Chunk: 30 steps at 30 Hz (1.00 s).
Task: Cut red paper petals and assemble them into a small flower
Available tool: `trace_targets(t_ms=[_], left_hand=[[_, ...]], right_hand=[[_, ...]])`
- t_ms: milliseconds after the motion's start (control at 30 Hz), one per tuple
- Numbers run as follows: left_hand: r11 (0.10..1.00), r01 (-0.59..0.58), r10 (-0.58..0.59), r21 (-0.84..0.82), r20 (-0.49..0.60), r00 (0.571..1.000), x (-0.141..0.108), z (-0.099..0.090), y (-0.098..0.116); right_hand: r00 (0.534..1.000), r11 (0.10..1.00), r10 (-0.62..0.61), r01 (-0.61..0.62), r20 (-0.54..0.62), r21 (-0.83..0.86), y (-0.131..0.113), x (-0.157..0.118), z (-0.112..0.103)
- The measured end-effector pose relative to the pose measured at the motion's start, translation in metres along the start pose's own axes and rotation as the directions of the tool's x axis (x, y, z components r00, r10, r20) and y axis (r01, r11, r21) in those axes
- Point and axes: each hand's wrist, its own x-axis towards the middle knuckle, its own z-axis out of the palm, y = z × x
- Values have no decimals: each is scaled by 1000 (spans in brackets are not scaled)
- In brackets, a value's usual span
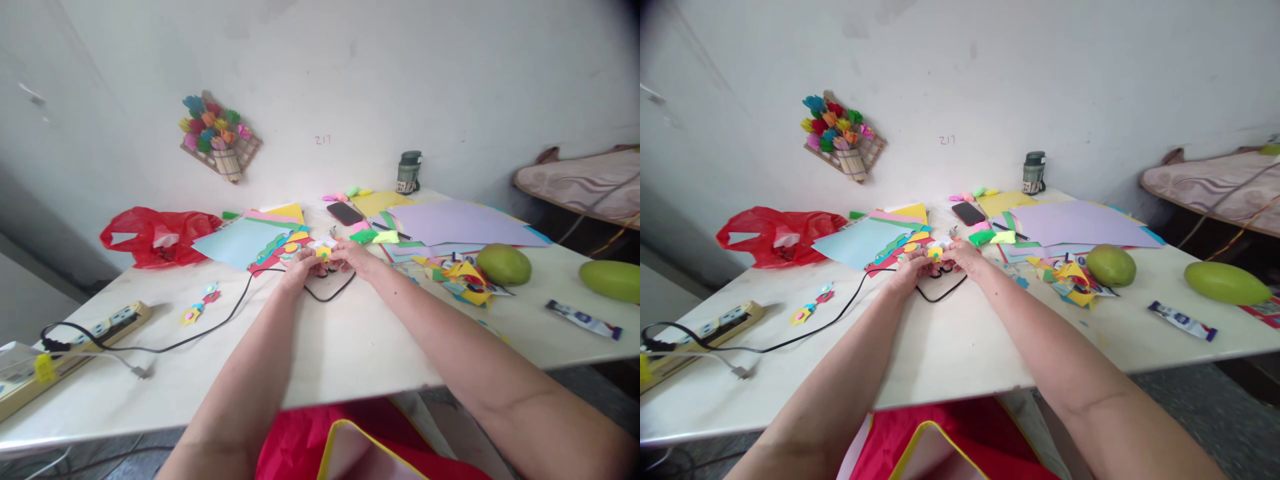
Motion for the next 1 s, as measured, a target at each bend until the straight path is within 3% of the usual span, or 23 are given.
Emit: trace_targets(t_ms=[1000], left_hand=[[999, 30, -29, -30, 14, 999, 0, -1, 2]], right_hand=[[1000, 999, -10, 8, 26, 53, -1, 0, -2]])
